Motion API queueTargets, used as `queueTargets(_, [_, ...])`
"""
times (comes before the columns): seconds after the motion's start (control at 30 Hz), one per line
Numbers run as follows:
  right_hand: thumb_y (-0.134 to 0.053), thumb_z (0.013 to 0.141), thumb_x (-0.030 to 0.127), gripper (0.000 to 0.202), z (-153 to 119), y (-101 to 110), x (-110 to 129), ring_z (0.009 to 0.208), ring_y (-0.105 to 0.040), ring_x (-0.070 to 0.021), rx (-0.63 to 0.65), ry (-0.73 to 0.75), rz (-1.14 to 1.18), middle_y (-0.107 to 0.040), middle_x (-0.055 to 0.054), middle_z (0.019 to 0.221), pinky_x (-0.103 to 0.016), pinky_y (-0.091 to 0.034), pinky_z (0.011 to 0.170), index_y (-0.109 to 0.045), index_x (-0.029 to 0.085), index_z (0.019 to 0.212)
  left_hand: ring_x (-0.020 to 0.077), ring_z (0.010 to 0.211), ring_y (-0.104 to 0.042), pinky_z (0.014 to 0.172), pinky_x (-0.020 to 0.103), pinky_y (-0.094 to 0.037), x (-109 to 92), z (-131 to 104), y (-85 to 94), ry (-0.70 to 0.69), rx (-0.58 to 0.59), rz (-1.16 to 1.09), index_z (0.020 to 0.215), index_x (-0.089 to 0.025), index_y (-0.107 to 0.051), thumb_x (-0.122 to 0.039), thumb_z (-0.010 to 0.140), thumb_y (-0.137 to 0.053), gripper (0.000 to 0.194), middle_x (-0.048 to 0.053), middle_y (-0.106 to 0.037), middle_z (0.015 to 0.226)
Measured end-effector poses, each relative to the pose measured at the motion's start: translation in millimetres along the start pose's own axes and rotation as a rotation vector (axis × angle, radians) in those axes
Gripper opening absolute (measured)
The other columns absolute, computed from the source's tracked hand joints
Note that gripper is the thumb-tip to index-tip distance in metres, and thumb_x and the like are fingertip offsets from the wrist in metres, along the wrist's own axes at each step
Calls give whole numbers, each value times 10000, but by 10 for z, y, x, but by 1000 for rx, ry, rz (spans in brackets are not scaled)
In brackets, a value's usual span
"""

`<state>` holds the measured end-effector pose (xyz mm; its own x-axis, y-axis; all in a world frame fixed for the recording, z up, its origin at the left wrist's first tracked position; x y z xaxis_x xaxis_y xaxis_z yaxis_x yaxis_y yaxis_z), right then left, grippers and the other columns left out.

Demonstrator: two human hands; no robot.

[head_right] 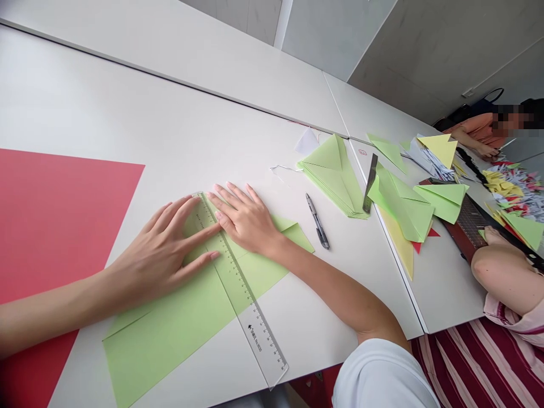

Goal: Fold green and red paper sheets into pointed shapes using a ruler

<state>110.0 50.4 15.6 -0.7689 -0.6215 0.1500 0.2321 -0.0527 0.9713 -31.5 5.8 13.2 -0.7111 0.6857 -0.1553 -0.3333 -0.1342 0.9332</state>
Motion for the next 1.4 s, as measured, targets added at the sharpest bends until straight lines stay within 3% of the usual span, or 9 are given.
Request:
queueTargets(0.5, [-235,1055,309,481,10,11,10,1485,-275,-178,14,-23,-38,-361,23,1571,-440,-187,1242,-432,235,1488,428,1434,-265,1159,628,-245,25,-5,-11,31,-15,-79,1413,-354,-492,-522,957,-444,489,92,-196,1587])
queueTargets(1.07, [-262,1055,317,477,12,2,65,1478,-296,-202,-13,-10,31,-390,-5,1553,-481,-224,1231,-423,209,1492,447,1426,-284,1109,635,-335,0,-50,0,12,-13,61,1440,-296,-467,-549,958,-432,546,218,-239,1538])
queueTargets(1.4, [-275,1057,322,463,17,-12,91,1473,-307,-200,-27,-15,48,-395,2,1549,-490,-247,1224,-438,247,1483,409,1436,-297,1132,625,-319,13,-70,8,27,-26,23,1425,-303,-492,-543,948,-473,534,164,-278,1571])
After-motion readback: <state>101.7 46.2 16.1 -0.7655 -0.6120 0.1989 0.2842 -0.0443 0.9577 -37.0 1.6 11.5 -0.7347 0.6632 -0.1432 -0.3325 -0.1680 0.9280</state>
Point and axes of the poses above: each hand's wrist, its own z-axis towards the middle knuckle, its own y-axis out of the back of the hand, x = y × z, the point moved 5 cm from there along z, towards the middle knuckle
